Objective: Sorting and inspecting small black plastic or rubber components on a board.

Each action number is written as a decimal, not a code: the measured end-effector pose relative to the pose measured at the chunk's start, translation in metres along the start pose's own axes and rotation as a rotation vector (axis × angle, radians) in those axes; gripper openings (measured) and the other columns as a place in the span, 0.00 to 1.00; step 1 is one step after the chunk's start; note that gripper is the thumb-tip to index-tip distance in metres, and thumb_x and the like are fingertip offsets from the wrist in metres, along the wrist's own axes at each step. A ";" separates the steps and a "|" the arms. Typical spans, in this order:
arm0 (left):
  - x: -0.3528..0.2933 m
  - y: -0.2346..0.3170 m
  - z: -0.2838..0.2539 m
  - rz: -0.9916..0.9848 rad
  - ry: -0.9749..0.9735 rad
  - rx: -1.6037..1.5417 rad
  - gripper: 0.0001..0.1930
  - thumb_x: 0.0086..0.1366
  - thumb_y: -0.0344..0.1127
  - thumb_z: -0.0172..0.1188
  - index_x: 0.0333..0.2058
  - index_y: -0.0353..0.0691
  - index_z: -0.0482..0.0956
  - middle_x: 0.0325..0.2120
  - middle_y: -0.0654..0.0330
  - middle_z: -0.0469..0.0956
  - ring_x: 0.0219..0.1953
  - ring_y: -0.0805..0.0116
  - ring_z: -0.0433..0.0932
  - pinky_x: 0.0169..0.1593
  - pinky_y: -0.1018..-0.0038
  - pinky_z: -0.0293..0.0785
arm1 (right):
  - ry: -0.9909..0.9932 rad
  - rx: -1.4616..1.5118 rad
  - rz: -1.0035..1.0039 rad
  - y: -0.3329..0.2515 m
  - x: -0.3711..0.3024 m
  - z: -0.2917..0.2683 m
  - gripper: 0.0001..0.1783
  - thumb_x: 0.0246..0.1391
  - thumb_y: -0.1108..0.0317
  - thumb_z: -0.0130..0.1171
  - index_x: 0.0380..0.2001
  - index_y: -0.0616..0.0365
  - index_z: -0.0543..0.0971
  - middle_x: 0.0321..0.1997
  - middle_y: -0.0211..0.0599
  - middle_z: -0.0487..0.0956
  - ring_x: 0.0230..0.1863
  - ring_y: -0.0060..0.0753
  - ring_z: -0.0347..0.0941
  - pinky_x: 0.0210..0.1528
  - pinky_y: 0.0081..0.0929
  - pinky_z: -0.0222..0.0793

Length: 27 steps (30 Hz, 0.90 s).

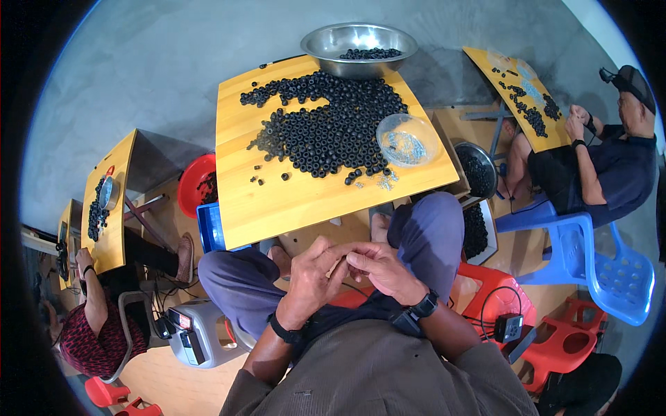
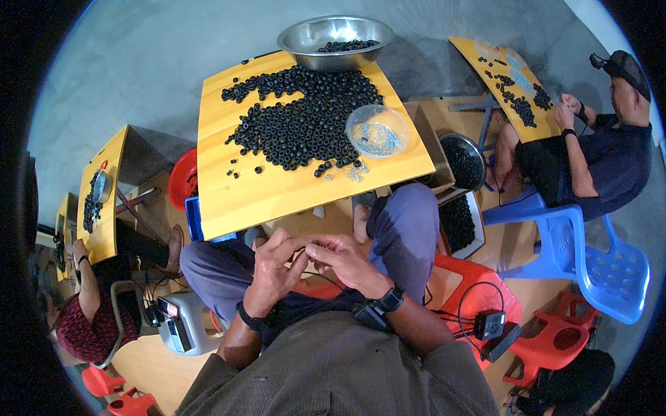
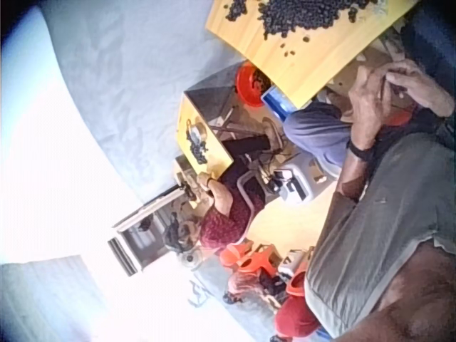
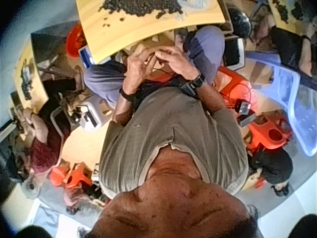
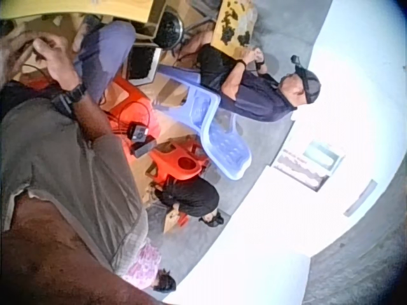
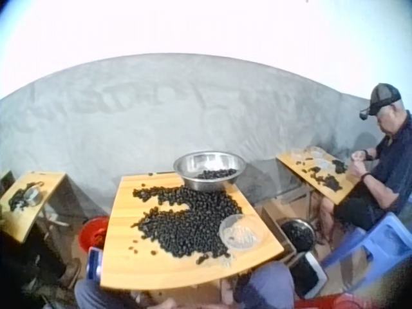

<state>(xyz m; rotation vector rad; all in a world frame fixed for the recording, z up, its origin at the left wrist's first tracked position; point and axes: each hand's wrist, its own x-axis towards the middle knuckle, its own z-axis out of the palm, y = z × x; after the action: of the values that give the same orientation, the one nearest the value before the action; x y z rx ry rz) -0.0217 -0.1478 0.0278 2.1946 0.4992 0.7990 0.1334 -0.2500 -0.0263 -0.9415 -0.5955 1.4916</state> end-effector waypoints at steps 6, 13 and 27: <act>-0.001 -0.006 0.002 0.000 -0.021 -0.012 0.15 0.58 0.23 0.67 0.45 0.38 0.85 0.26 0.55 0.75 0.26 0.57 0.79 0.30 0.66 0.76 | -0.033 0.000 0.017 0.008 0.003 -0.010 0.17 0.69 0.60 0.58 0.52 0.61 0.80 0.38 0.22 0.80 0.32 0.12 0.72 0.35 0.14 0.68; 0.001 -0.013 0.000 -0.196 -0.019 -0.205 0.09 0.65 0.27 0.62 0.42 0.32 0.84 0.24 0.56 0.77 0.23 0.71 0.75 0.28 0.73 0.70 | 0.054 0.051 0.089 0.012 0.004 -0.016 0.17 0.69 0.59 0.58 0.53 0.59 0.80 0.38 0.21 0.80 0.32 0.12 0.72 0.35 0.13 0.68; 0.008 -0.020 0.035 -0.335 -0.061 -0.170 0.19 0.69 0.43 0.56 0.26 0.34 0.82 0.15 0.50 0.80 0.20 0.55 0.83 0.27 0.64 0.77 | 0.021 -0.064 0.007 0.020 0.006 -0.008 0.05 0.63 0.71 0.58 0.35 0.60 0.81 0.30 0.26 0.78 0.30 0.17 0.73 0.34 0.19 0.71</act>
<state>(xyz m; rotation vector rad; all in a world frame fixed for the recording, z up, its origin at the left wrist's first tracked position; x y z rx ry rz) 0.0053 -0.1479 -0.0030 1.9053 0.7182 0.5703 0.1292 -0.2487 -0.0484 -1.0086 -0.6287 1.4738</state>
